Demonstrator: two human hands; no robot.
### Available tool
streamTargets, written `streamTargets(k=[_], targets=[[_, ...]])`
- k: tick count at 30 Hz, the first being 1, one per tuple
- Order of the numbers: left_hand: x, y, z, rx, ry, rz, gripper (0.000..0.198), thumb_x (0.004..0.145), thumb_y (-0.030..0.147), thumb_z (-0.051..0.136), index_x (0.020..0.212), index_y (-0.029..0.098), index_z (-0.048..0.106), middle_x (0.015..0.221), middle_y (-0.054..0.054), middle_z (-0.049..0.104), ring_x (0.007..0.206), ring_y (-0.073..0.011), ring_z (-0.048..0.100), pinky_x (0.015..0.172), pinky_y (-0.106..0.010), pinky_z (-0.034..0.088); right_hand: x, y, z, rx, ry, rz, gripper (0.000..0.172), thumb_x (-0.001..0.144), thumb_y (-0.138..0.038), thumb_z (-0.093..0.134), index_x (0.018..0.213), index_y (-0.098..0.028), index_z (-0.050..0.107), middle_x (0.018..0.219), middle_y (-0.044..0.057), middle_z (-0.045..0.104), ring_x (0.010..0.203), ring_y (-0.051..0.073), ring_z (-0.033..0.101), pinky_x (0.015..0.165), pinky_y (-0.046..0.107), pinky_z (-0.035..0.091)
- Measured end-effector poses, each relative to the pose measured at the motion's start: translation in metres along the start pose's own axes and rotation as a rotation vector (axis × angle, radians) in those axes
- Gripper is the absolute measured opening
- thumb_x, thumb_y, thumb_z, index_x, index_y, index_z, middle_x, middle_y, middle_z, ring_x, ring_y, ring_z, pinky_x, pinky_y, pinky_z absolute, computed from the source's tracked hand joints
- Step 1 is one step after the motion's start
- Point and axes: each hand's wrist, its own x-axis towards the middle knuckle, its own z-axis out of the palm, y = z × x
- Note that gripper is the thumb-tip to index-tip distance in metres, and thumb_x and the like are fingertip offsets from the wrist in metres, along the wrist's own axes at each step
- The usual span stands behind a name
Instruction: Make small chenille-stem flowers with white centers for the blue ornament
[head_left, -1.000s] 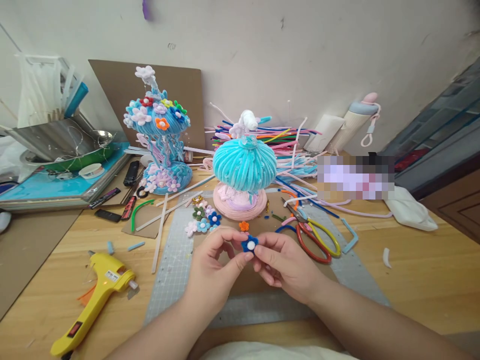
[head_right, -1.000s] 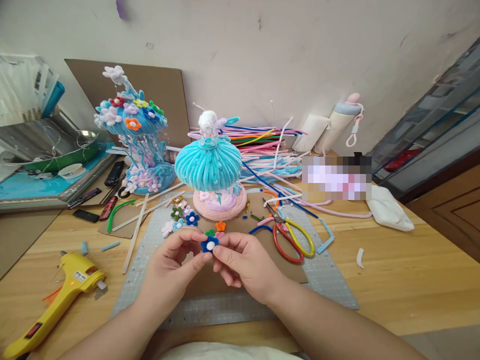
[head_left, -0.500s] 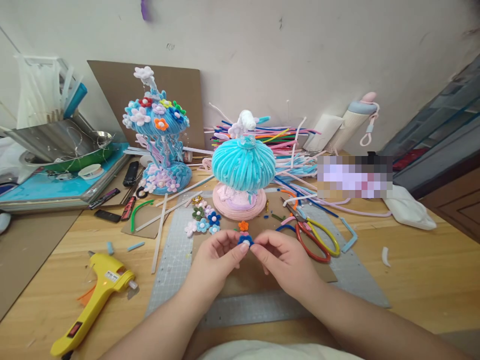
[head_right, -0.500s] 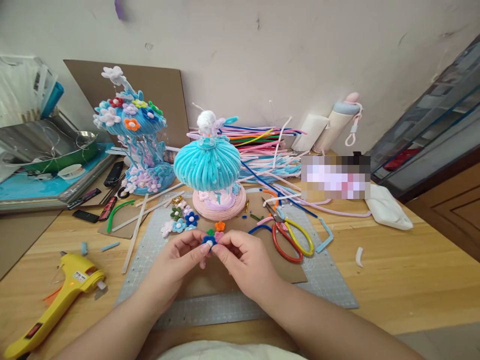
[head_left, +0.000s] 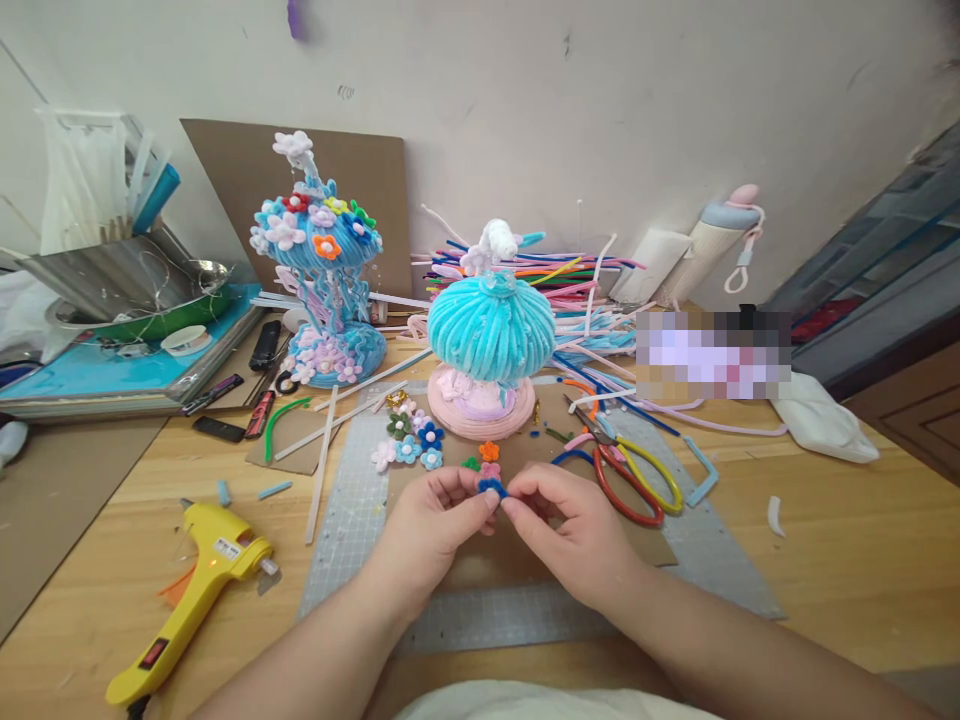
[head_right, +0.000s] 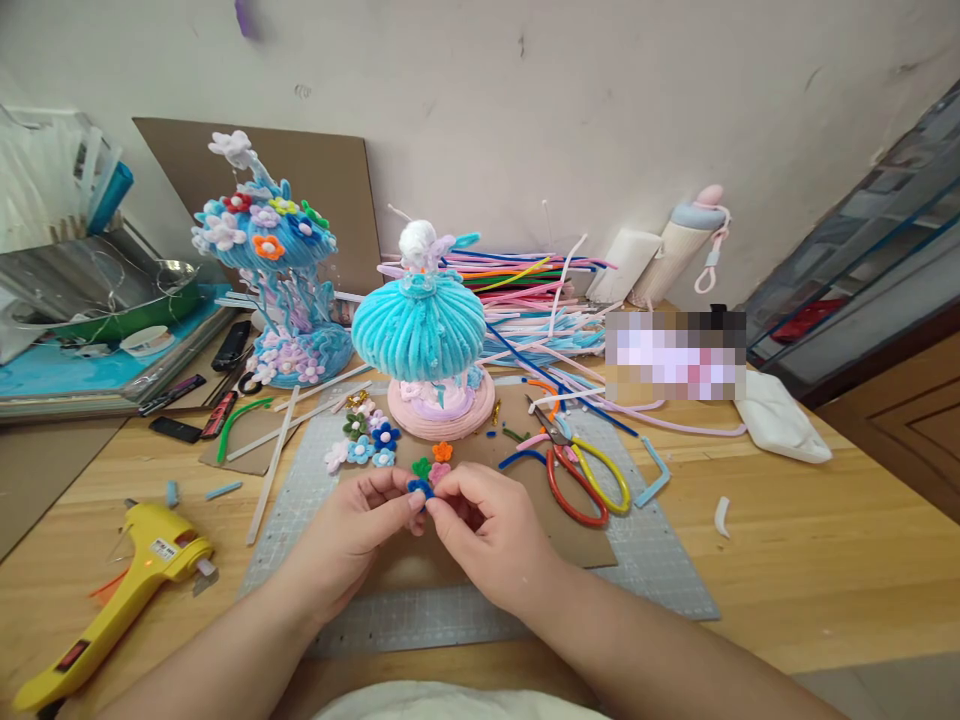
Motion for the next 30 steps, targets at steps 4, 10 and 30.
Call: streamTargets(k=[4,10,30], targets=[[-0.001,0.001,0.001,0.000,0.009,0.002,0.021,0.063,0.027,0.075,0.068,0.011,0.063,0.057,0.001,0.061,0.055,-0.0077,0.053,0.059,-0.020,0.045,-0.001,0.001,0.001,0.007,-0.012,0.007,0.011,0.083,-0.015,0.051,0.074,-0.018,0.057,0.068,-0.001,0.056,0.060,0.010,0.049,0.057,0.020,0.038],[-0.001,0.001,0.001,-0.018,0.019,-0.024,0.023,0.061,0.030,0.076,0.066,0.011,0.063,0.057,0.001,0.060,0.055,-0.0082,0.054,0.058,-0.020,0.046,-0.001,0.000,0.000,0.021,0.001,0.038,0.010,0.081,-0.017,0.052,0.072,-0.017,0.057,0.067,-0.001,0.055,0.059,0.010,0.049,0.056,0.021,0.039],[-0.001,0.002,-0.003,-0.271,-0.045,-0.162,0.015,0.070,0.024,0.072,0.074,0.012,0.063,0.066,0.001,0.058,0.058,-0.0049,0.051,0.057,-0.017,0.043,0.002,0.001,-0.003,0.079,-0.016,0.064,0.022,0.079,-0.024,0.059,0.101,-0.021,0.055,0.088,0.003,0.057,0.063,0.011,0.053,0.051,0.021,0.043]])
